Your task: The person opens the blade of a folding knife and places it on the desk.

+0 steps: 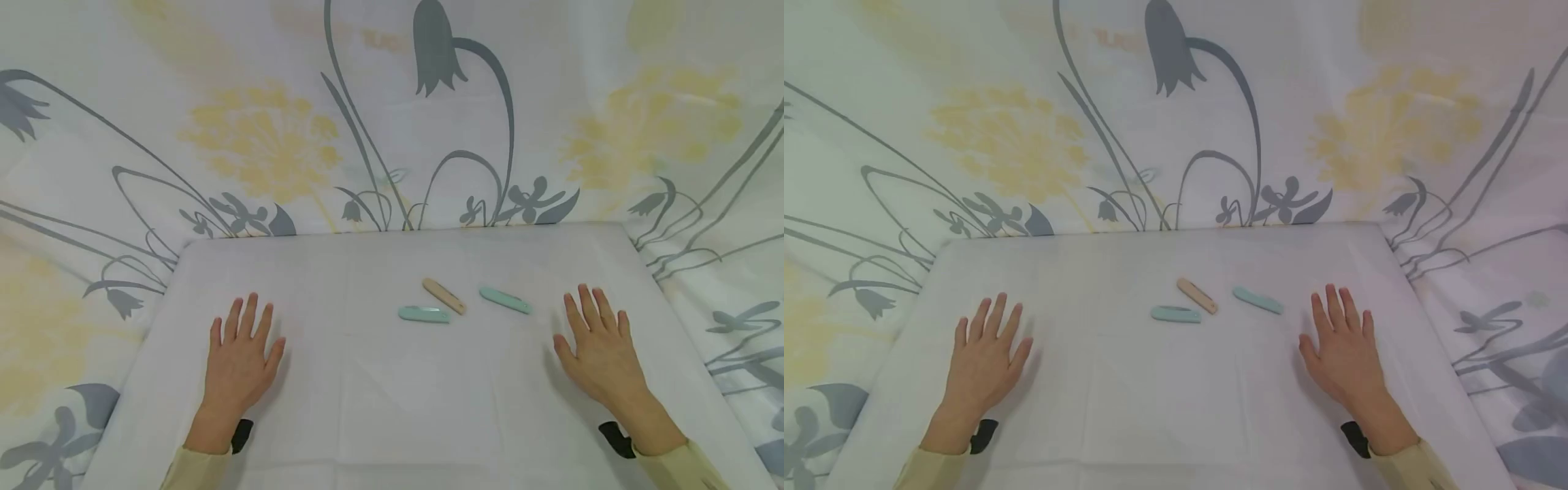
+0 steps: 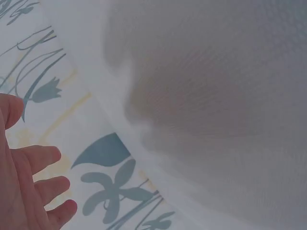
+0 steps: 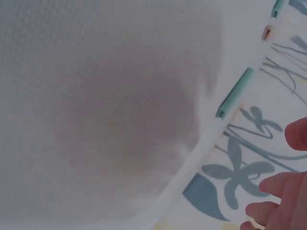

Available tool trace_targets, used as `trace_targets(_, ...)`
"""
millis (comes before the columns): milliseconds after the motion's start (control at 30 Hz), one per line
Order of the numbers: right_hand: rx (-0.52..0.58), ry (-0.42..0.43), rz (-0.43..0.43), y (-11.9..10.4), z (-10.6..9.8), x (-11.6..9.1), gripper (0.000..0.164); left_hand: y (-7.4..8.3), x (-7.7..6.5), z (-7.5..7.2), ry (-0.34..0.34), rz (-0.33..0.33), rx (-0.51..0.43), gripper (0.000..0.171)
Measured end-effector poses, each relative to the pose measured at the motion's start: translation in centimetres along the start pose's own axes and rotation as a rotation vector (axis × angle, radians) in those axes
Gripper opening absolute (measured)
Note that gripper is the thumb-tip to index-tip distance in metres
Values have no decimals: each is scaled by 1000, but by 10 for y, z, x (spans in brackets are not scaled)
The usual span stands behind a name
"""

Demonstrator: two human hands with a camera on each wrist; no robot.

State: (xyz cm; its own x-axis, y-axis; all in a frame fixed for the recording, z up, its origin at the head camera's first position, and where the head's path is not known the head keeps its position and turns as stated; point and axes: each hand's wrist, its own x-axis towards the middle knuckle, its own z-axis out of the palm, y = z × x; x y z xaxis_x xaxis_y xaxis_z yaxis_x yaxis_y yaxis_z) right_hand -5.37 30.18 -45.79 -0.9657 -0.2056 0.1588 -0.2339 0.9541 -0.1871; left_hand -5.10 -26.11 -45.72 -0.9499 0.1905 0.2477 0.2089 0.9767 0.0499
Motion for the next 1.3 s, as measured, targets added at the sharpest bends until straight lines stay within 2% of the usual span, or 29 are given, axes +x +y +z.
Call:
trace_targets(133, 36, 23, -22, -3, 2, 0, 68, 2, -2, 2, 24, -13, -62, 57)
trace_targets(300, 104, 64, 4, -10, 3, -1, 65, 5, -2, 7, 36, -27, -223, 44)
trace_targets(367, 136, 91, 26, -13, 3, -1, 61, 7, -1, 9, 11, -55, -296, 42)
trace_targets(567, 220, 137, 98, -20, 8, -1, 48, 14, 7, 16, -130, -185, -477, 47)
trace_targets(700, 260, 124, 128, -24, 14, 0, 45, 24, 17, 18, -156, -231, -595, 45)
trace_targets(1033, 349, 135, 135, -40, 24, 8, 42, 49, 37, 30, -173, -259, -836, 32)
trace_targets(1300, 456, 100, 120, -54, 29, 16, 36, 67, 45, 40, -207, -210, -928, 26)
